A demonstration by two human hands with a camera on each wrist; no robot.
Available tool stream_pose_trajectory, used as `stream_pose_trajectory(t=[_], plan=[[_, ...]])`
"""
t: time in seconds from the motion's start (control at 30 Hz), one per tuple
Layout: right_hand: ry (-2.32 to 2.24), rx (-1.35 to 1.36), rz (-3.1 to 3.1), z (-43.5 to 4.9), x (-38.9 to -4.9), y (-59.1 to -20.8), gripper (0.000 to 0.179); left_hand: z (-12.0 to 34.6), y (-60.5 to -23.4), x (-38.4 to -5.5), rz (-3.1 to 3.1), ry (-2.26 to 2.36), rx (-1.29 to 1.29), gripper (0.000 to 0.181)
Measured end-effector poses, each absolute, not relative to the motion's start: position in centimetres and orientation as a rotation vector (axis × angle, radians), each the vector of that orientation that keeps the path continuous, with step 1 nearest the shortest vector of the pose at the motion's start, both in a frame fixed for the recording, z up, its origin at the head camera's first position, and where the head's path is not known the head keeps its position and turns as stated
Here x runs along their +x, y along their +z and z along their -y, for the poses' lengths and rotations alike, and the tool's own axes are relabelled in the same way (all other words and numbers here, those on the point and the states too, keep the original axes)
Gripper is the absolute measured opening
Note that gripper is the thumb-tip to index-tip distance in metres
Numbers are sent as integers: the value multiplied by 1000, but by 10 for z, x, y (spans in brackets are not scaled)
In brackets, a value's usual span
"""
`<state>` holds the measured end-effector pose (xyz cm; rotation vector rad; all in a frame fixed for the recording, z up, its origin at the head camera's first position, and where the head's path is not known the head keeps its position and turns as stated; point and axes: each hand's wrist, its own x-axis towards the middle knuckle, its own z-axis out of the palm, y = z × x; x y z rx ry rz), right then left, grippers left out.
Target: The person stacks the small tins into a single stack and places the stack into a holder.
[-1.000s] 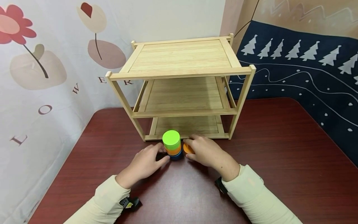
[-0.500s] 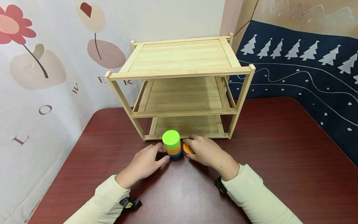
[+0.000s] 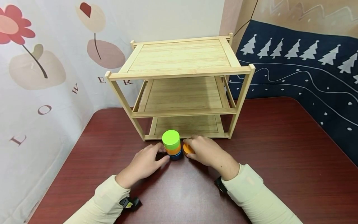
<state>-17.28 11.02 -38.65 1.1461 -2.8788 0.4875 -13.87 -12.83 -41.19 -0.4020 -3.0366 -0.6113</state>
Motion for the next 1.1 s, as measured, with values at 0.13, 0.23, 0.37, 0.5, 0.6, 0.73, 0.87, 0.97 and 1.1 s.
stream_pose_trajectory(t=[0.13,0.23,0.37,0.5,0.6,0.73,0.87,0.97,1.1], plan=[[483,1150,2873,-110,-173,-386,37,128,-412,-139,3035,-607,-405,25],[471,1152,2873,-111,-174,-386,36,128,-412,-138,3035,-609,-404,25],[460,1149,2874,-111,-173,-385,37,128,-412,-138,3033,-613,-406,25],[454,1142,2879,-111,-173,-383,37,128,-413,-138,3029,-616,-407,25],[454,1136,2882,-112,-173,-381,39,128,-413,-138,3027,-620,-405,25],[452,1123,2876,-113,-172,-378,44,128,-412,-137,3026,-625,-400,25],[452,1105,2874,-114,-171,-375,46,128,-412,-137,3025,-627,-398,25],[458,1097,2882,-114,-170,-373,45,128,-412,-137,3025,-626,-397,24],[475,1092,2885,-114,-169,-370,44,128,-412,-138,3027,-625,-398,24]])
